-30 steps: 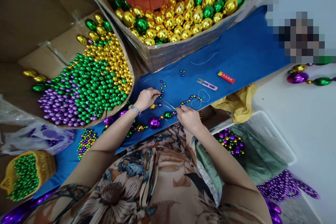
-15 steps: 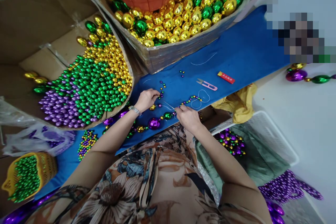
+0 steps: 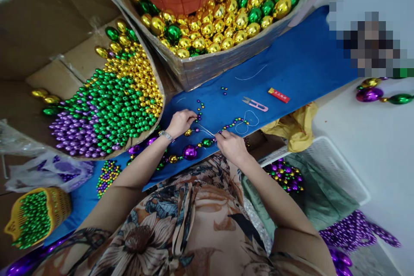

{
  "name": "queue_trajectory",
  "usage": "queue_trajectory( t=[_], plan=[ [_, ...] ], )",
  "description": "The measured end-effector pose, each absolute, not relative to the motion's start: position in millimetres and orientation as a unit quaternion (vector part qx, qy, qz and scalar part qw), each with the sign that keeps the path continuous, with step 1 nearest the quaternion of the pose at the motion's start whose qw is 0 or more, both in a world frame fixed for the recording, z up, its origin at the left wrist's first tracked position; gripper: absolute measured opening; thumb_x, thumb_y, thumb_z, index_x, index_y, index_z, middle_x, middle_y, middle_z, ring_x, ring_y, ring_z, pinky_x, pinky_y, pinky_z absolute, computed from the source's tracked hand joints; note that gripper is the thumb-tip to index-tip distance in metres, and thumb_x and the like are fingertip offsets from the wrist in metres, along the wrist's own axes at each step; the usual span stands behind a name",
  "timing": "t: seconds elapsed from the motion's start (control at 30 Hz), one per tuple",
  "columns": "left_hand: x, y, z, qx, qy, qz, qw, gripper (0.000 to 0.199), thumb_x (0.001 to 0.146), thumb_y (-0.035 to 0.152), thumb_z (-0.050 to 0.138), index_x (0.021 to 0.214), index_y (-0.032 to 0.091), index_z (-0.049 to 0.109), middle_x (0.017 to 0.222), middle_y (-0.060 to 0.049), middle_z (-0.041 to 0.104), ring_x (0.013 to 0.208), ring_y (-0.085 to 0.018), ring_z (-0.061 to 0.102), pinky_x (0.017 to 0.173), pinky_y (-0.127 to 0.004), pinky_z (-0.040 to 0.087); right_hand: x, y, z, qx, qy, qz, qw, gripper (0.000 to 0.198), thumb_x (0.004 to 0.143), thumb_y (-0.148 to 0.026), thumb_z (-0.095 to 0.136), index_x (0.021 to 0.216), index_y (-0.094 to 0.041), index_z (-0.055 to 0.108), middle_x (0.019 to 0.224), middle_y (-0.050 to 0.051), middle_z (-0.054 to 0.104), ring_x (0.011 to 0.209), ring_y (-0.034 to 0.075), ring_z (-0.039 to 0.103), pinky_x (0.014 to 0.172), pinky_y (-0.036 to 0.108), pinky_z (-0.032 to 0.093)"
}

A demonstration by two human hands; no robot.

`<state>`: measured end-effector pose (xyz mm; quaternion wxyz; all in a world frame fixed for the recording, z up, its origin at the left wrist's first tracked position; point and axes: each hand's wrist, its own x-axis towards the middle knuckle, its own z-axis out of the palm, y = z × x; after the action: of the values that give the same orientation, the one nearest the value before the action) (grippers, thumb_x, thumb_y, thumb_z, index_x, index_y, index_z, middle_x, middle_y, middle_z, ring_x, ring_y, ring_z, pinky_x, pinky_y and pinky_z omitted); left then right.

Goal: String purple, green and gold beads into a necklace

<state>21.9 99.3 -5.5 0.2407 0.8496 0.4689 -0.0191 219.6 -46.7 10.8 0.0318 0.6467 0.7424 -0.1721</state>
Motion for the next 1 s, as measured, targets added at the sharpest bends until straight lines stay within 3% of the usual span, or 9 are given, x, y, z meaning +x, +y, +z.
queue_trajectory(
  t=[1.0],
  plan=[
    [22.3, 103.7, -11.9, 0.853, 0.471, -0.011, 0.224, 0.02, 0.089, 0.019, 0.053, 0.092, 0.02, 0.072, 0.097, -0.008, 0.072, 0.09, -0.022, 0.067, 0.084, -0.033, 0.05, 211.1, -38.7, 10.2, 0.652, 0.731, -0.195, 0.053, 0.039, 0.099, -0.027, 0.035, 0.122, -0.022, 0.066, 0.104, 0.009, 0.068, 0.096, 0.02, 0.065, 0.063, 0.024, 0.038]
  ],
)
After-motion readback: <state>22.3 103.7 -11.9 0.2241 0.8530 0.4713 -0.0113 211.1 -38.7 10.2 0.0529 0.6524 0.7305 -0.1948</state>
